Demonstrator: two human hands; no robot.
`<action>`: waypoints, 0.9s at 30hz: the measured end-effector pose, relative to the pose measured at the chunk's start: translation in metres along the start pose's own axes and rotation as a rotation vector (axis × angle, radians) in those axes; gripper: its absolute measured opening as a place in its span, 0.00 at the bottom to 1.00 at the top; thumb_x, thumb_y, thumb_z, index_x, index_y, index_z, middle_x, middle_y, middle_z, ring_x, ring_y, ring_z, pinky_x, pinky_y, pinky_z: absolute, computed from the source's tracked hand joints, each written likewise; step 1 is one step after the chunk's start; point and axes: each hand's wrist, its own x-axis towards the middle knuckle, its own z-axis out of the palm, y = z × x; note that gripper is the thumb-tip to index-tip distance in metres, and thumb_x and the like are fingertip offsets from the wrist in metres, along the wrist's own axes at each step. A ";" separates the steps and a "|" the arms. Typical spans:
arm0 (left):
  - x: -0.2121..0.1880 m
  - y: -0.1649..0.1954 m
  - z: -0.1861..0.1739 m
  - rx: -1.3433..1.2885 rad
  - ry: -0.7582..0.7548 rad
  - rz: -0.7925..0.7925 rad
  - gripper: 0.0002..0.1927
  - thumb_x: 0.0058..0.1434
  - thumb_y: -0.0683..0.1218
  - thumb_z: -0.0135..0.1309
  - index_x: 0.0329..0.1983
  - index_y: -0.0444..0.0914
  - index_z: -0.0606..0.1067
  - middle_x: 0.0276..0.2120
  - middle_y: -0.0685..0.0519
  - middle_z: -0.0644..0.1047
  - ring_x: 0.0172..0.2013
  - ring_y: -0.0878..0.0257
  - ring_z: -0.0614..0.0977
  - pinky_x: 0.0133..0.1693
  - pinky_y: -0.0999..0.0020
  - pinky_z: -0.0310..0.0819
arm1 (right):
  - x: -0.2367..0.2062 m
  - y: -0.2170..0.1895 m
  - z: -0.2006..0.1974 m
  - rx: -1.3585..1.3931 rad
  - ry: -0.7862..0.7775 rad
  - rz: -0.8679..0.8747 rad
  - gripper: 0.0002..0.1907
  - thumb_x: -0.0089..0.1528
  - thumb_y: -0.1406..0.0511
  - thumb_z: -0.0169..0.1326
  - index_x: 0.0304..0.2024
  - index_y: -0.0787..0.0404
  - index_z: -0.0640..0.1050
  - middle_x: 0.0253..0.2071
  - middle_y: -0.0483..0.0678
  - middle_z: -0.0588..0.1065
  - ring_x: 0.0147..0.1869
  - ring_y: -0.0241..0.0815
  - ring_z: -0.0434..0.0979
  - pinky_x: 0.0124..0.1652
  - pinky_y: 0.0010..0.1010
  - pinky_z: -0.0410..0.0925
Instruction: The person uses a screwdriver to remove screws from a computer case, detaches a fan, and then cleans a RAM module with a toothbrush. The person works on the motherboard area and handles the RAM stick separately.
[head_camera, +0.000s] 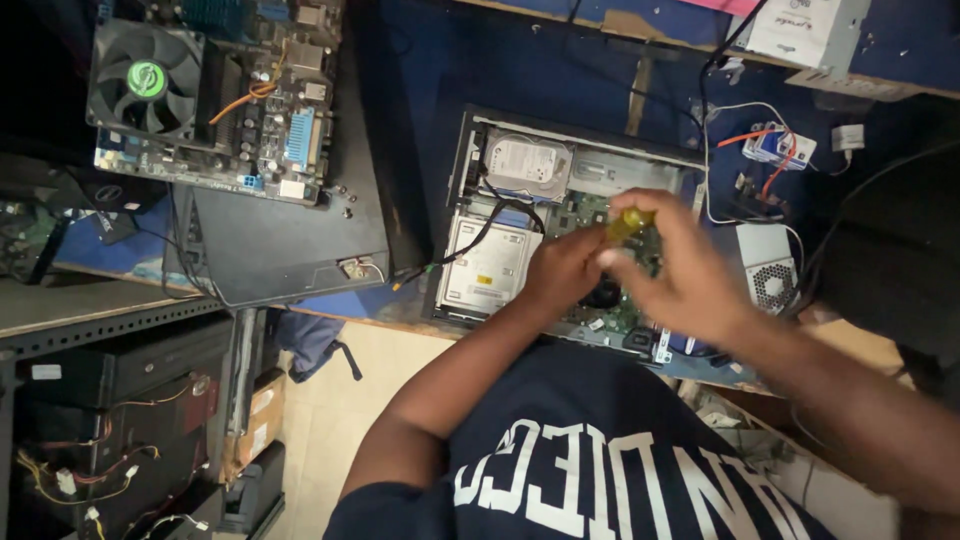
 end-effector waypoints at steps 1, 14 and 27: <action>0.001 0.001 -0.003 0.016 -0.019 -0.014 0.13 0.59 0.41 0.58 0.47 0.39 0.77 0.40 0.47 0.81 0.37 0.48 0.85 0.36 0.56 0.80 | -0.009 0.000 0.021 0.246 0.115 0.053 0.21 0.61 0.71 0.60 0.53 0.67 0.66 0.46 0.55 0.70 0.50 0.48 0.72 0.50 0.37 0.68; 0.000 -0.014 -0.005 0.073 -0.324 0.115 0.13 0.62 0.39 0.54 0.50 0.41 0.77 0.46 0.46 0.82 0.46 0.47 0.84 0.47 0.54 0.79 | 0.000 0.064 0.023 1.005 -0.288 0.084 0.24 0.73 0.62 0.45 0.20 0.59 0.67 0.23 0.44 0.70 0.27 0.36 0.68 0.33 0.28 0.65; 0.018 -0.002 -0.020 -0.013 -0.468 0.069 0.13 0.63 0.41 0.54 0.51 0.39 0.75 0.47 0.43 0.81 0.47 0.43 0.82 0.47 0.50 0.76 | 0.002 0.076 0.027 1.242 -0.439 -0.043 0.22 0.69 0.64 0.55 0.21 0.57 0.66 0.21 0.41 0.65 0.23 0.33 0.63 0.31 0.32 0.58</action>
